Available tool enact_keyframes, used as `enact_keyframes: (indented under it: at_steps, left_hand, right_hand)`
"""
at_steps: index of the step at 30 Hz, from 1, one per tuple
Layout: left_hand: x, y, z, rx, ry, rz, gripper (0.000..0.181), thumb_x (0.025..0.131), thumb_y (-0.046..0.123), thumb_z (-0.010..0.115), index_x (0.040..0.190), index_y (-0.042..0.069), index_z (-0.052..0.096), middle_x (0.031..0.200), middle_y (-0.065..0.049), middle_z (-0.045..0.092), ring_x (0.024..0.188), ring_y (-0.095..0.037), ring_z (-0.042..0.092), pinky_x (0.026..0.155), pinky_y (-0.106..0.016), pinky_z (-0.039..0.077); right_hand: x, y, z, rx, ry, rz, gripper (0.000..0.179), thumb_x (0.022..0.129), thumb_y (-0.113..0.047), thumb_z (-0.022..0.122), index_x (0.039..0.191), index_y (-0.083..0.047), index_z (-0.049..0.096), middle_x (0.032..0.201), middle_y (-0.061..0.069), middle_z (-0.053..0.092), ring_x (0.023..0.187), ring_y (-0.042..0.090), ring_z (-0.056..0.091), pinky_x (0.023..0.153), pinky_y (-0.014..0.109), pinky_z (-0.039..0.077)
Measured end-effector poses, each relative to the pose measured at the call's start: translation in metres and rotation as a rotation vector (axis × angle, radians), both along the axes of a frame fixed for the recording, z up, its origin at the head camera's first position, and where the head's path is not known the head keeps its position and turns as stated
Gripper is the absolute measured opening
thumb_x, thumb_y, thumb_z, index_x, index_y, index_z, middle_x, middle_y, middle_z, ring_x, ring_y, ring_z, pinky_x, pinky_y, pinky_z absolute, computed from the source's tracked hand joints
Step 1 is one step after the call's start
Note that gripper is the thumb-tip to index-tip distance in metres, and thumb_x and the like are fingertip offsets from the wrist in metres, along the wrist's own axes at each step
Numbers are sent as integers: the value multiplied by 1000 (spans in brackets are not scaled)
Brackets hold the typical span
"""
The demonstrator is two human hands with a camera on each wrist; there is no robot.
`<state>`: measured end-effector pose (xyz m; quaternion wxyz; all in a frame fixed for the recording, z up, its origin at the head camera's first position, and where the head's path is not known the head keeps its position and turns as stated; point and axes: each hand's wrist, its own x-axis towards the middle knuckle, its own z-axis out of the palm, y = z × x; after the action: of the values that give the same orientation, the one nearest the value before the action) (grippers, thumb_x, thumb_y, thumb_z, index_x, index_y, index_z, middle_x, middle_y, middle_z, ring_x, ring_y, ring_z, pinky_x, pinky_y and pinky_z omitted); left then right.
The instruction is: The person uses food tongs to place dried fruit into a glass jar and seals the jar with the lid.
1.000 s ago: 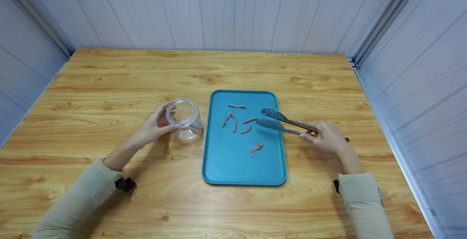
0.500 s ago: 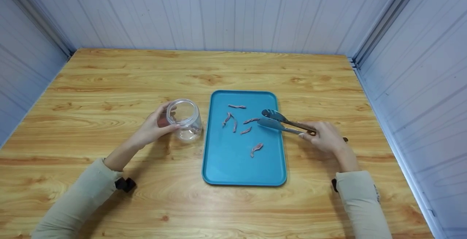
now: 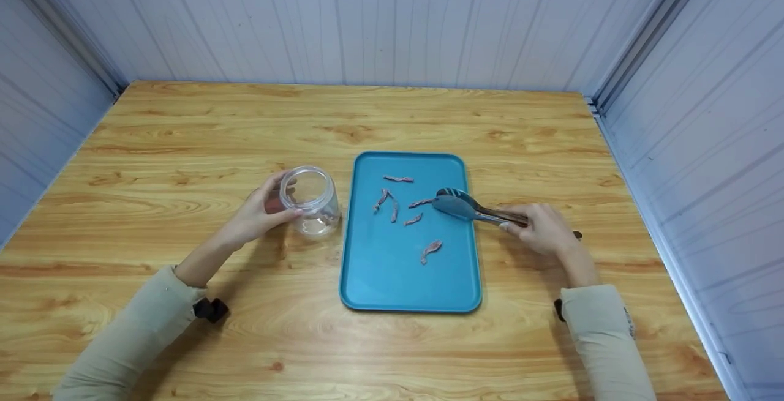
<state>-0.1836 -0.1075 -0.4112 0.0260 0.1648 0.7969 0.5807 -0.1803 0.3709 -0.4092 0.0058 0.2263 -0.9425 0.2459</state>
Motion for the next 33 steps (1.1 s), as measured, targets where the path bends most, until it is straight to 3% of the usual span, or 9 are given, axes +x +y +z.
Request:
enact_keyframes:
  at_steps: [3, 10, 13, 18, 22, 29, 33]
  left_hand:
    - [2, 0, 3, 1, -3, -4, 73, 74, 13, 72, 133, 2, 31, 126, -17, 41, 114, -31, 38, 92, -38, 32]
    - [15, 4, 27, 10, -10, -22, 70, 75, 5, 69, 131, -6, 29, 125, -22, 39, 113, -30, 38, 92, -42, 31]
    - [13, 3, 22, 1, -12, -20, 71, 76, 7, 69, 132, -5, 28, 125, -22, 39, 112, -31, 39, 91, -41, 33]
    - [3, 1, 4, 8, -10, -9, 73, 75, 13, 71, 133, 1, 30, 125, -17, 40, 113, -32, 39, 90, -38, 34]
    - [1, 0, 0, 21, -1, -7, 73, 74, 13, 72, 133, 1, 31, 124, -16, 41, 112, -34, 39, 89, -38, 35]
    - [17, 5, 30, 11, -28, -13, 69, 76, 1, 67, 131, -9, 27, 125, -24, 38, 111, -31, 39, 90, -40, 34]
    - [13, 4, 22, 11, -21, -6, 71, 75, 3, 69, 132, -8, 27, 125, -24, 39, 112, -30, 39, 91, -40, 34]
  right_hand:
    - [0, -1, 0, -17, -7, 8, 24, 83, -15, 63, 105, -7, 66, 84, 8, 65, 48, 7, 43, 43, 25, 35]
    - [0, -1, -3, -40, -20, 28, 23, 83, -11, 62, 103, -1, 65, 84, 9, 65, 49, 8, 44, 43, 24, 36]
    - [-1, 0, -3, -44, -24, 24, 24, 84, -13, 62, 104, -1, 65, 84, 9, 65, 48, 7, 44, 43, 24, 35]
    - [-1, 0, -5, -54, 9, 42, 22, 82, -11, 63, 102, -2, 66, 83, 8, 65, 48, 7, 45, 43, 24, 36]
    - [-1, 0, -6, -58, 30, 45, 21, 81, -8, 64, 101, -1, 66, 83, 8, 65, 50, 7, 45, 45, 24, 37]
    - [0, 1, -3, -89, -32, 16, 22, 83, -9, 62, 102, 1, 65, 82, 10, 65, 50, 9, 45, 43, 24, 37]
    - [1, 0, 1, -112, -79, 0, 21, 84, -9, 61, 102, 2, 64, 81, 10, 65, 47, 8, 44, 40, 24, 36]
